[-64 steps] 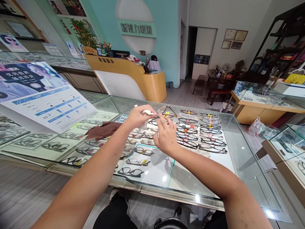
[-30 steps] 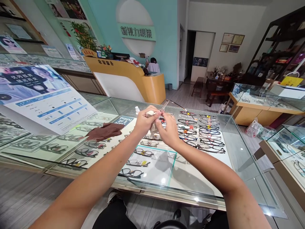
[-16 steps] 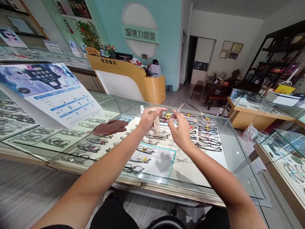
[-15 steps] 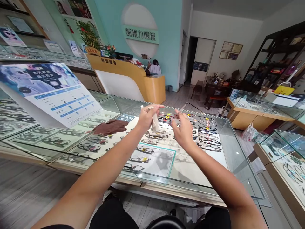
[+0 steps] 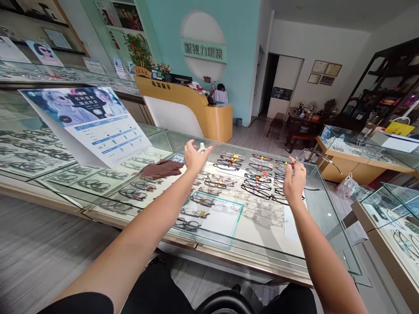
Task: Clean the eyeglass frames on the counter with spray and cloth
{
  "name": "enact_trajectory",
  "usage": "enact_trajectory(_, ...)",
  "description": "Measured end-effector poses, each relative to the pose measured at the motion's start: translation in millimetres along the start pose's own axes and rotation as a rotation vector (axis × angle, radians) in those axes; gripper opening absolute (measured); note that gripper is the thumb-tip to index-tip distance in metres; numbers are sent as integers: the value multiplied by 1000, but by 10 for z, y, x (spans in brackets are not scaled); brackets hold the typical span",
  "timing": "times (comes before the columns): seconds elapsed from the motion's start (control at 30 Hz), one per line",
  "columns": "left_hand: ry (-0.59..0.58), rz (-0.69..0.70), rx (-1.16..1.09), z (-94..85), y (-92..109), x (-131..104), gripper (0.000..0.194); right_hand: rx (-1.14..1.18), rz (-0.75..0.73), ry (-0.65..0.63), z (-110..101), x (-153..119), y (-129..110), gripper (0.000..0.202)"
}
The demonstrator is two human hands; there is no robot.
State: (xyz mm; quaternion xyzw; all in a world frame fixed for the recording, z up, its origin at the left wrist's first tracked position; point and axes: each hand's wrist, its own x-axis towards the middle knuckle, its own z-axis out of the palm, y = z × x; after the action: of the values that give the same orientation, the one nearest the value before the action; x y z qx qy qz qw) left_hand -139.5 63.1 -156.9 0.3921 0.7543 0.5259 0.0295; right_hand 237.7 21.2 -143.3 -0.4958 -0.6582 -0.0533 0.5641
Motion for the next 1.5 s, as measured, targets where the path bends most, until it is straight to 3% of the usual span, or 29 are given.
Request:
enact_trajectory(0.27,-152,-28,134,38,-138,80,56,45,-31,16,55,-76,-166,36)
enact_trajectory(0.47,-216,4,212,69,-240,97,18,50,-37,-20,43,-87,-219,31)
enact_trajectory(0.87,-117,103,141,50,-224,123,12,81,-17,-55,2,-74,-288,39)
enact_trajectory(0.93,-109,176,66,36,-150,118,13,96,-24,-66,-6,-66,-305,42)
enact_trajectory(1.03,-131,295,-236,62,60,33,22,141,-20,-85,-13,-59,-340,44)
enact_trajectory(1.17,-386,255,-626,150,496,-256,33,233,-32,-161,-28,-67,-420,45)
enact_trajectory(1.3,-761,35,-933,167,841,-616,40,301,-35,-266,-58,-103,-537,45)
enact_trajectory(1.5,-1106,-97,-1111,-30,896,-952,71,441,26,-381,-41,-208,-689,46)
